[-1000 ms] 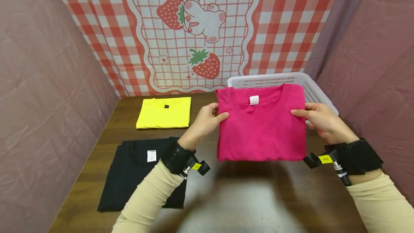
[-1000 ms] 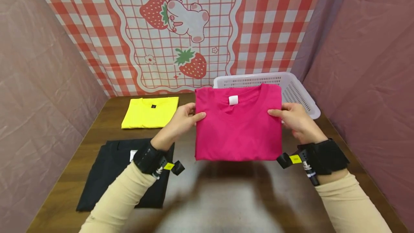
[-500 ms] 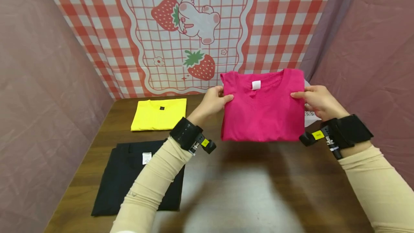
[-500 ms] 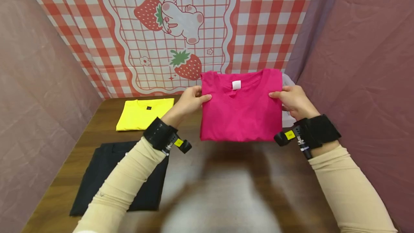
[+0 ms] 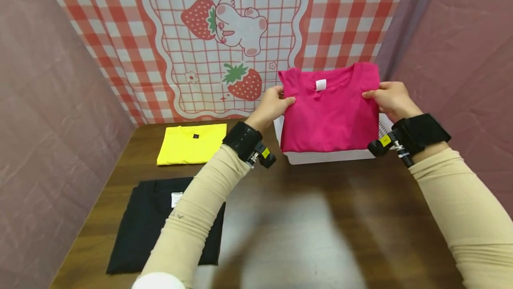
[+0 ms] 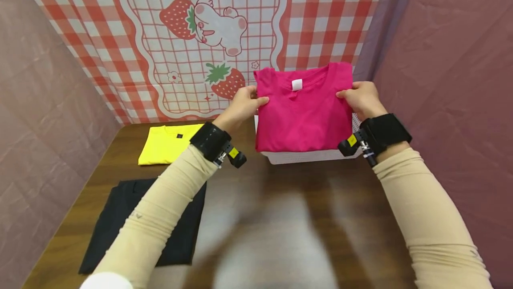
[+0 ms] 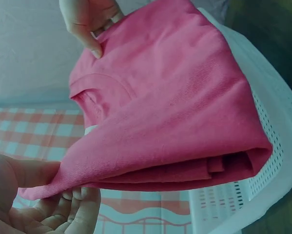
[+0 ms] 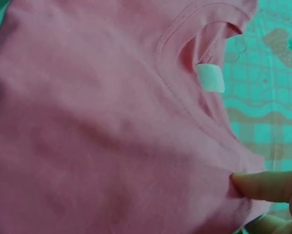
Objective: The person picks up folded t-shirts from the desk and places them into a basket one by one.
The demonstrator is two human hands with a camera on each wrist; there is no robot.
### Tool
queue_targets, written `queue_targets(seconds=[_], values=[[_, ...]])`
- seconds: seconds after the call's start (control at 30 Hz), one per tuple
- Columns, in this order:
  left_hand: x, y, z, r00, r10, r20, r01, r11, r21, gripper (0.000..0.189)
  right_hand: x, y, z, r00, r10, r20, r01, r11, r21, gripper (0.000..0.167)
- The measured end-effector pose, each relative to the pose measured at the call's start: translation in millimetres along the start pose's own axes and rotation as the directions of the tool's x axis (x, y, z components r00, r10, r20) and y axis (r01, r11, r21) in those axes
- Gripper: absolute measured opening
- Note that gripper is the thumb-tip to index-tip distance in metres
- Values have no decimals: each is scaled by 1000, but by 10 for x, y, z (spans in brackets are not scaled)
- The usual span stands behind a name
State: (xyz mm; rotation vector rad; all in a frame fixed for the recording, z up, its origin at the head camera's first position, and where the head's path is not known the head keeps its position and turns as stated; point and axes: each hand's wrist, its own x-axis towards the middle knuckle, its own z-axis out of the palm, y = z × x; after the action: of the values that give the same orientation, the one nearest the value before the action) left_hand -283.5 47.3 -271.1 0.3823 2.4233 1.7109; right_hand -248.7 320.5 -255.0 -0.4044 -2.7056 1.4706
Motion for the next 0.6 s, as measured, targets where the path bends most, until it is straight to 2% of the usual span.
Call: queue_targets(seconds=[0.13, 0.23, 0.47, 0.6], values=[[128, 38, 83, 998, 18, -61, -12, 996, 91, 26, 127, -17, -10, 996, 8, -91, -11, 1000, -27, 52], [216, 14, 145, 995, 39, -94, -24, 988, 154, 26, 216, 6, -7, 988, 2, -152, -13, 997, -70, 51], [362, -190, 326, 986, 72, -149, -41, 979, 201, 26, 358, 180, 62, 972, -61, -227, 20, 984, -176, 46], [394, -308, 462, 986, 84, -146, -47, 969, 245, 29, 407, 346, 82, 966, -91, -240, 37, 975, -219, 41]])
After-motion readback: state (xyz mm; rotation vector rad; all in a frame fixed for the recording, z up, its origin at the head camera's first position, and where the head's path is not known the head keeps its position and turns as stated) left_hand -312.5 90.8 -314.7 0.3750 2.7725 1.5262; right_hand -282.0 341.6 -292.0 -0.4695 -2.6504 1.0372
